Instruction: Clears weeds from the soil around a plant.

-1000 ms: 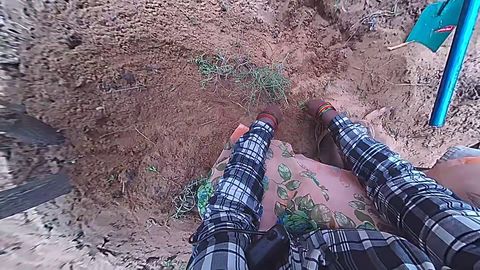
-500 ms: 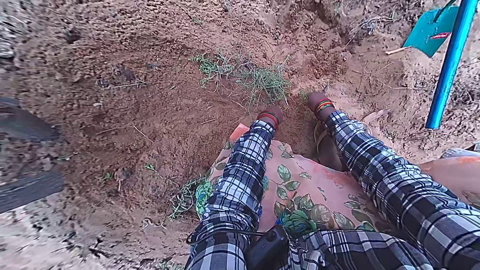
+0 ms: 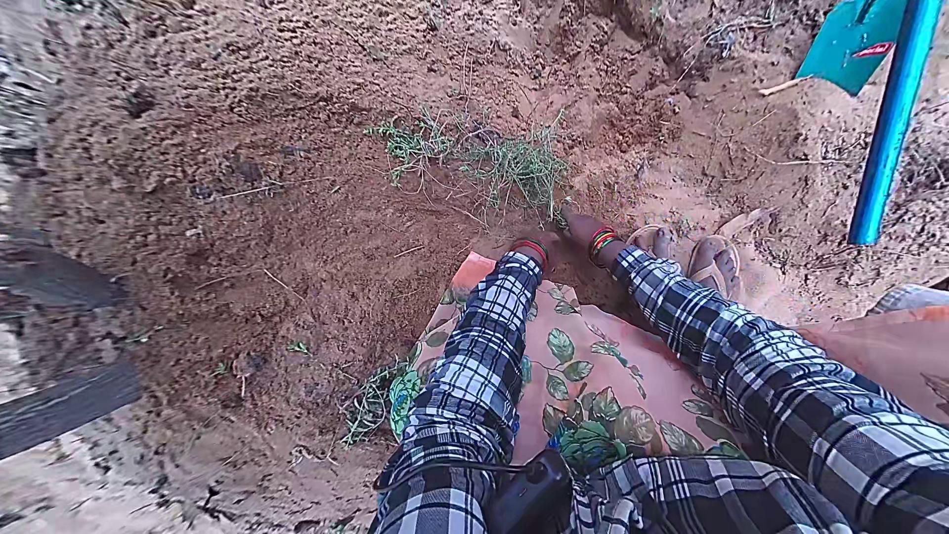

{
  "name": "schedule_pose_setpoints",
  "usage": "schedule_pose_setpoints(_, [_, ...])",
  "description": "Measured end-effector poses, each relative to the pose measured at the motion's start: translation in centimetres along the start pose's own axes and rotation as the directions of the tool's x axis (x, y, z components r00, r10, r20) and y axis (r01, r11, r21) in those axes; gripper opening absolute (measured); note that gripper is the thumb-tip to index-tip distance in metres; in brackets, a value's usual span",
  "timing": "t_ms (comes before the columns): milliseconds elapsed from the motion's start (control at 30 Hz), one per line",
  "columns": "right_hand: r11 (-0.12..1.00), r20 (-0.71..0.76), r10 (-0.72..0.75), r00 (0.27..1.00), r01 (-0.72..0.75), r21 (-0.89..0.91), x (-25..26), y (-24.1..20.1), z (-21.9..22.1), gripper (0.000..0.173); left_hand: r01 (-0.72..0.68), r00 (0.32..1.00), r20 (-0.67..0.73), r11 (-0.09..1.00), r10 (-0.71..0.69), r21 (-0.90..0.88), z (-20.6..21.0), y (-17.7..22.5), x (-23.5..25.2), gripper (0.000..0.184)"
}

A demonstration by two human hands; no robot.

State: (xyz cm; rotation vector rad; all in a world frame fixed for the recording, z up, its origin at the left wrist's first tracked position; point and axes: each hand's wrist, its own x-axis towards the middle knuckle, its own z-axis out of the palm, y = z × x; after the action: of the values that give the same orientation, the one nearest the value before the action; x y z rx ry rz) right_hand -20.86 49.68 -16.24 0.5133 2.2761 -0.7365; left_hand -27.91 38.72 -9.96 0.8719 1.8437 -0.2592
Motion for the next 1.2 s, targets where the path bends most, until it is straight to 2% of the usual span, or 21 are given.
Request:
schedule_pose_setpoints(100, [0.994,0.028,-0.006,1.0,0.008,-0.108,0.5,0.5,-0.4,0.045,0.027,0.997,0.067,0.998,-0.031,0.053,-0.6,0.4,-1.1,0.043])
schedule_pose_setpoints(200, [0.994,-0.103,0.051,0.993,-0.06,-0.088,0.3,3.6,-4.8,0.036,0.032,0.999,0.039,0.999,-0.031,-0.042,0.7,-2.5,2.2,0.031])
schedule_pose_setpoints(267, [0.984,-0.194,0.167,0.967,-0.176,-0.03,-0.7,7.0,-8.4,0.04,-0.002,1.0,0.007,0.997,0.002,-0.082,1.3,-2.9,3.0,0.032])
schedule_pose_setpoints(367, [0.919,-0.158,0.383,0.91,-0.392,-0.029,-3.6,12.2,-12.2,0.055,-0.039,0.998,0.04,0.999,0.041,-0.033,0.5,-1.3,1.6,0.035])
schedule_pose_setpoints(467, [0.862,-0.112,0.476,0.872,-0.488,-0.137,-6.0,15.1,-11.3,0.056,-0.031,0.998,0.053,0.999,0.031,0.01,1.1,-1.0,2.0,0.039])
schedule_pose_setpoints(533, [0.825,0.075,0.537,0.84,-0.504,-0.255,-8.6,12.2,-11.4,0.049,-0.015,0.999,0.041,0.999,0.013,0.046,1.8,-1.0,2.7,0.044])
schedule_pose_setpoints(600, [0.812,0.123,0.555,0.823,-0.503,-0.296,-9.3,10.5,-10.3,0.044,0.013,0.999,0.036,0.997,-0.016,0.074,2.1,-0.6,2.6,0.038])
schedule_pose_setpoints(667, [0.813,0.03,0.551,0.834,-0.528,-0.244,-6.6,12.8,-7.7,0.036,0.06,0.998,0.03,0.996,-0.061,0.059,2.0,-0.2,2.3,0.029])
schedule_pose_setpoints(700, [0.823,0.015,0.537,0.843,-0.521,-0.226,-5.3,14.4,-6.9,0.037,0.086,0.996,0.029,0.995,-0.087,0.041,1.9,-0.2,2.3,0.03])
schedule_pose_setpoints(833, [0.899,0.132,0.422,0.897,-0.395,-0.189,-3.0,19.8,-6.6,0.053,0.084,0.996,0.021,0.996,-0.084,-0.029,1.2,-0.8,2.2,0.033])
schedule_pose_setpoints(900, [0.914,0.129,0.392,0.911,-0.369,-0.167,-3.0,20.1,-6.3,0.054,0.068,0.998,0.013,0.996,-0.067,-0.059,1.3,-1.3,2.6,0.033])
schedule_pose_setpoints(1000, [0.902,0.093,0.423,0.902,-0.408,-0.143,-3.3,19.3,-6.2,0.054,0.059,0.998,-0.007,0.996,-0.06,-0.072,1.4,-1.4,2.9,0.033])
schedule_pose_setpoints(1133, [0.822,0.0,0.543,0.84,-0.531,-0.207,-5.4,14.3,-7.6,0.046,0.05,0.999,-0.013,0.997,-0.051,-0.057,1.4,-1.6,3.2,0.031])
schedule_pose_setpoints(1200, [0.804,-0.014,0.551,0.834,-0.535,-0.259,-5.3,13.1,-7.1,0.041,0.048,0.999,0.002,0.998,-0.048,-0.045,1.3,-1.6,3.0,0.032])
